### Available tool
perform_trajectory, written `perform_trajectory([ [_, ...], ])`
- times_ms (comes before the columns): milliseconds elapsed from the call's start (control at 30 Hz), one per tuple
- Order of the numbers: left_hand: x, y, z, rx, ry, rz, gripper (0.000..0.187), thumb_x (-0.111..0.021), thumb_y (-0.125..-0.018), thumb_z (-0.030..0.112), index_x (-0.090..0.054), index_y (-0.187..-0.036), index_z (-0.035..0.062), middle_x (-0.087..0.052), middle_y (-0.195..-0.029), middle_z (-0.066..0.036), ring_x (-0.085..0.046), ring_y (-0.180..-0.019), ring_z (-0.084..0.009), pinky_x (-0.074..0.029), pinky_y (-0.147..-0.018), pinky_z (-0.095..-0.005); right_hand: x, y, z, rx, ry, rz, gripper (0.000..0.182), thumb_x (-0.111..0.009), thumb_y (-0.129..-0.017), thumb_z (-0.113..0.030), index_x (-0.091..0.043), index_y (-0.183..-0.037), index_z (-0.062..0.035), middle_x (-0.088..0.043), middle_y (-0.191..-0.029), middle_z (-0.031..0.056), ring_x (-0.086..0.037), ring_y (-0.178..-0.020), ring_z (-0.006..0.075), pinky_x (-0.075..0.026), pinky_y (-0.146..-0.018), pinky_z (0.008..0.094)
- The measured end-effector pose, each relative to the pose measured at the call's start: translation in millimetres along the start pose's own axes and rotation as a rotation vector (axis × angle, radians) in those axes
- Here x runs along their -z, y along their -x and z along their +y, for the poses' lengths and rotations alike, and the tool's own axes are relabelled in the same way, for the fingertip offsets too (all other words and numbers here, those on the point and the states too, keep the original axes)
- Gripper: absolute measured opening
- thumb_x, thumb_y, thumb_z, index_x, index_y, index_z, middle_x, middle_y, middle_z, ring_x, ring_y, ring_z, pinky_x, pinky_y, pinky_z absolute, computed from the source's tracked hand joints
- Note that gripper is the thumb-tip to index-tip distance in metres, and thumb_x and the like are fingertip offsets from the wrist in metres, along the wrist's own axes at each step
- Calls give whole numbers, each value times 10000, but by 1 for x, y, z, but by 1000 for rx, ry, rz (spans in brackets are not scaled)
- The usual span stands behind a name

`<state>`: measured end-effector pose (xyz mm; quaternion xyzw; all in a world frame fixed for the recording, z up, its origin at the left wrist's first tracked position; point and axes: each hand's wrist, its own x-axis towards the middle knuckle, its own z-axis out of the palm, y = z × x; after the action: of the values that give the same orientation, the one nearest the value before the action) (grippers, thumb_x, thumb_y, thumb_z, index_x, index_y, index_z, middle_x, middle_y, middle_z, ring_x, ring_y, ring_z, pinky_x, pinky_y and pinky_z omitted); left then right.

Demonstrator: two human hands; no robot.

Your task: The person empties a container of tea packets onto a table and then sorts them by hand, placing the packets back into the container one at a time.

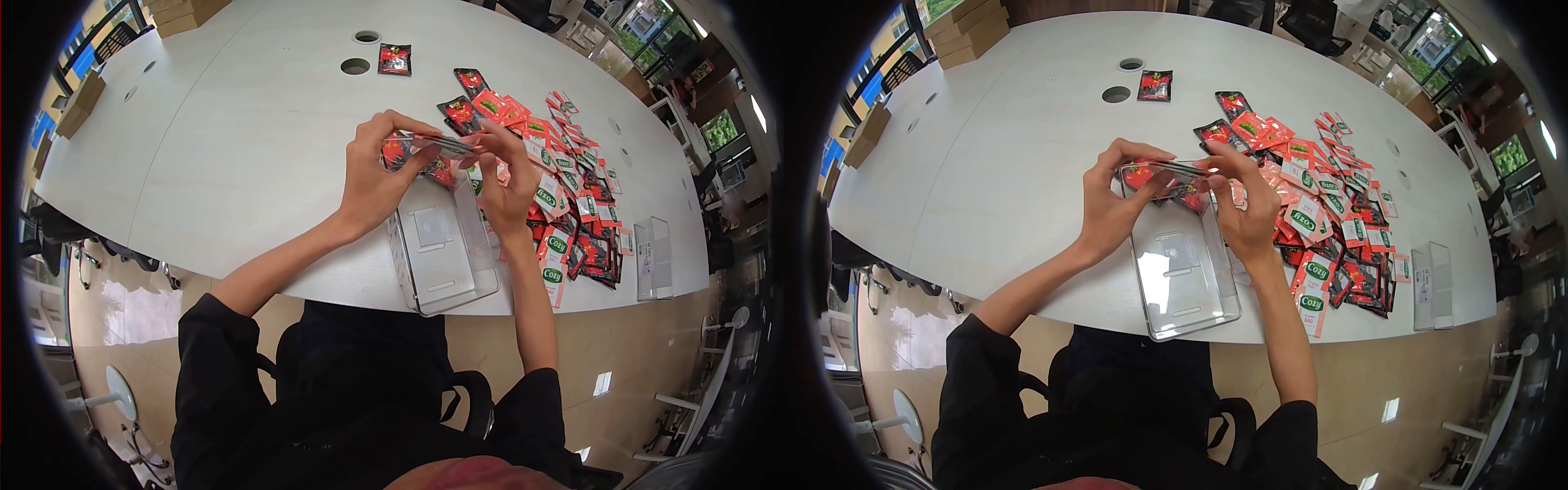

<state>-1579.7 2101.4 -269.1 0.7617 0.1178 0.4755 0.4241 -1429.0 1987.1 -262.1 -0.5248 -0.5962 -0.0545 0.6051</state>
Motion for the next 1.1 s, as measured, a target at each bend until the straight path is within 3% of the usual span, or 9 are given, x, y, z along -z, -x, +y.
perform_trajectory([
  [100,-3,-2,2,-27,7,77,227,-746,-788,26,-664,-999,41,-675,-962,-47,-594,-953,-180,-461,-871,-322,0,-3,-7,35,-34,23,326,-655,-910,-75,-592,-1226,-28,-702,-933,80,-690,-778,146,-549,-704,270],
  [300,-3,-2,-5,-79,-53,15,360,-775,-764,142,-634,-1082,51,-633,-1037,-49,-515,-967,-196,-431,-855,-331,5,-6,-1,172,419,-37,269,-716,-762,33,-683,-1008,-70,-660,-787,37,-625,-676,177,-457,-700,311],
  [400,-5,2,-10,42,116,207,547,-791,-736,160,-521,-1191,25,-550,-1110,-73,-491,-945,-172,-434,-821,-321,4,-7,1,179,452,4,254,-710,-764,28,-676,-990,-83,-661,-762,14,-614,-662,162,-406,-761,313],
  [467,0,0,-7,394,398,280,649,-792,-673,134,-425,-1199,32,-459,-1059,-60,-456,-905,-140,-421,-788,-293,6,-8,3,189,491,19,229,-716,-782,-1,-673,-992,-82,-666,-759,16,-627,-674,155,-398,-795,318],
  [600,9,-5,-14,429,362,295,470,-706,-715,37,-440,-1101,22,-435,-974,-48,-551,-841,-107,-438,-840,-281,6,-7,4,169,512,38,213,-725,-788,-18,-676,-985,-81,-672,-765,16,-633,-681,149,-400,-794,321],
  [700,24,-18,-5,514,411,53,434,-689,-704,32,-427,-1050,39,-408,-955,-36,-537,-751,-87,-445,-816,-257,6,-7,1,121,523,81,202,-737,-786,-38,-678,-976,-77,-676,-770,14,-631,-685,144,-402,-786,315],
  [900,31,-21,6,462,210,-202,490,-744,-670,55,-432,-1048,60,-391,-879,1,-426,-717,-80,-393,-755,-215,8,-6,9,81,405,163,200,-727,-798,-19,-662,-985,-48,-648,-781,39,-618,-616,152,-453,-628,298],
  [967,37,-20,14,102,-146,-125,617,-842,-608,161,-441,-1062,44,-388,-913,-20,-398,-735,-92,-393,-686,-233,7,-5,9,79,368,165,201,-722,-800,-8,-658,-987,-44,-643,-782,44,-619,-607,151,-455,-593,292],
  [1100,52,32,63,-36,-260,-18,530,-867,-634,182,-486,-976,47,-409,-842,-17,-391,-719,-107,-348,-638,-248,8,-5,9,99,350,140,195,-712,-806,8,-654,-986,-42,-637,-777,48,-623,-588,149,-457,-546,276],
])
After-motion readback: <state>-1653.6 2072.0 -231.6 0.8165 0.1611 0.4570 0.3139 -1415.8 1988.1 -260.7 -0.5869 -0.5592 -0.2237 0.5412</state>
